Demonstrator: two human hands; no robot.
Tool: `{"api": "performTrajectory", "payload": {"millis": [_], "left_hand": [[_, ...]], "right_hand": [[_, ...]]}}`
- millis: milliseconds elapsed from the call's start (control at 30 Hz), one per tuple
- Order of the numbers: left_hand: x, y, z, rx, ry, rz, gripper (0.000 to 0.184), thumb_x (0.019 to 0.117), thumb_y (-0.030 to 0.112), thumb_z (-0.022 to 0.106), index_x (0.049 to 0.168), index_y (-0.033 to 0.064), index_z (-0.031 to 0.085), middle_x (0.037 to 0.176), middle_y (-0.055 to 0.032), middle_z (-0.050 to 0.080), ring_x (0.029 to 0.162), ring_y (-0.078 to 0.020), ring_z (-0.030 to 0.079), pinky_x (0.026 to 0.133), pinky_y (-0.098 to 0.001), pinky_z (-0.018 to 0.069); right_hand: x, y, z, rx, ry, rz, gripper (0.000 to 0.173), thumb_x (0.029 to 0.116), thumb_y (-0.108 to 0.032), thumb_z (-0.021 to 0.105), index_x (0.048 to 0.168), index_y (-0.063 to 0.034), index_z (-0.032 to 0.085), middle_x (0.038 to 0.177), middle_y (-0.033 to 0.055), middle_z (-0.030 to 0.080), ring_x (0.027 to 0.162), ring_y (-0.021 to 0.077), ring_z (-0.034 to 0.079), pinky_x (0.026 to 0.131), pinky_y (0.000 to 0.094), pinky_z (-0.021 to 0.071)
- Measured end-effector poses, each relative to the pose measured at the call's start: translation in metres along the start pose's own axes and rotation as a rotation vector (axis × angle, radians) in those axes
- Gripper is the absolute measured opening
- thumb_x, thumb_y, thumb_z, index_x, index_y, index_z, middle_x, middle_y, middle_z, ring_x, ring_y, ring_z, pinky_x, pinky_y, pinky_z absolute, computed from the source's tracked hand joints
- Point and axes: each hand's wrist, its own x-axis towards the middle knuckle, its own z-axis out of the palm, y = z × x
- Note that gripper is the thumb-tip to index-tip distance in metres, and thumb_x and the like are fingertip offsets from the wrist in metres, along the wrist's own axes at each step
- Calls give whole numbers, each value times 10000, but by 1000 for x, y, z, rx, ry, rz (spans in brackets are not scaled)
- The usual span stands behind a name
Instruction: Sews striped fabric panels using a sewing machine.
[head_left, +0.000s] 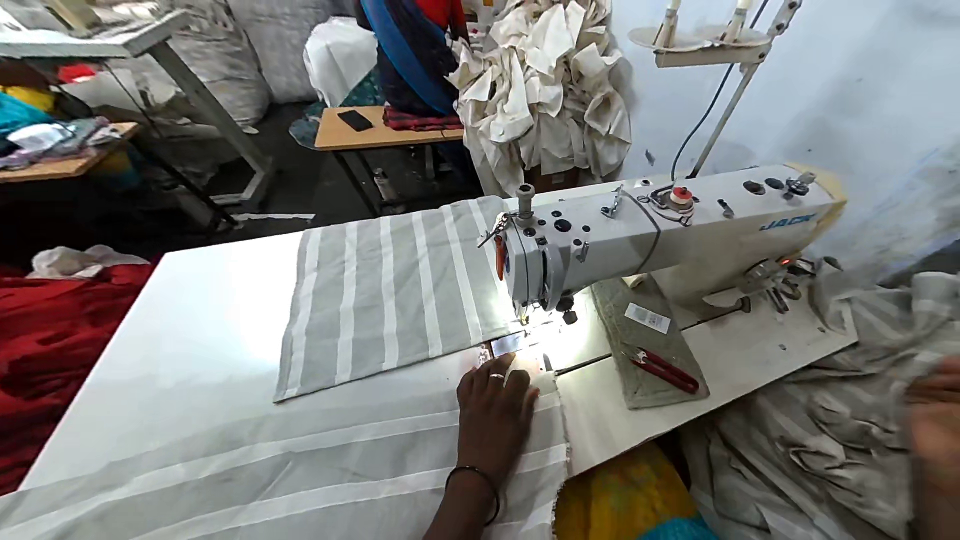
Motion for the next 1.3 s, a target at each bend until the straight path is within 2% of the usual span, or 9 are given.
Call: {"api": "performTrajectory", "payload": {"millis": [133,267,433,500,567,733,967,1167,1300], "left_hand": [[1,3,-9,-164,51,44,311,1017,300,528,954,93,750,1074,-51,751,1067,-268,703,1102,-584,416],[-9,10,-51,-243,201,103,332,1026,331,496,897,122,720,845,-5,731,869,-185,712,1017,-490,491],[-25,5,-109,-578,230,-38,479,958,430,678,1245,47,653,856,26,681,726,-8,619,652,-179,546],[-27,0,-122,-719,138,-81,351,937,409,715,1087,93,741,832,46,697,651,21,588,563,-149,502],[-28,1,-128,-825,101,-85,231,946,338,719,928,114,771,845,55,714,659,50,594,561,-108,495],[-26,10,-130,-972,117,-89,196,959,260,717,964,78,791,866,23,734,700,5,650,599,-135,549],[-22,13,-124,-960,181,-107,194,980,234,678,941,67,770,873,23,729,759,-7,673,672,-143,572],[-22,11,-123,-862,79,-120,258,955,330,706,921,87,782,842,40,739,696,8,666,618,-150,571],[-1,0,-124,-836,50,-49,234,960,324,693,893,112,765,784,72,707,637,30,612,567,-136,523]], "right_hand": [[-108,84,57,-456,-746,207,342,1035,-219,495,1291,-19,602,1203,84,707,929,195,732,713,362,631],[-183,128,114,-541,-1196,-46,495,907,-338,756,1281,-22,680,1219,84,697,1094,125,670,885,289,580],[-221,122,150,-187,-1065,62,127,951,-88,693,1003,-1,770,956,36,736,829,39,687,752,193,591],[-229,116,153,-157,-1075,52,153,969,-115,680,1004,0,775,953,27,726,849,26,672,762,180,577],[-237,118,154,-141,-1030,-112,129,935,-116,725,986,-12,782,930,33,711,828,26,669,725,165,582],[-241,132,149,-309,-878,-819,105,966,-207,676,1049,-186,736,890,-14,646,877,75,614,779,202,519],[-231,118,151,-96,-1121,51,131,908,-132,760,949,-10,788,902,19,741,856,44,689,794,210,587],[-234,140,152,-424,-812,-965,74,961,-227,661,949,-176,713,856,-17,669,857,126,619,848,311,485],[-231,154,135,-354,-1040,-742,271,1009,-229,633,1221,-70,686,1114,53,711,1056,112,668,923,258,564]]}}
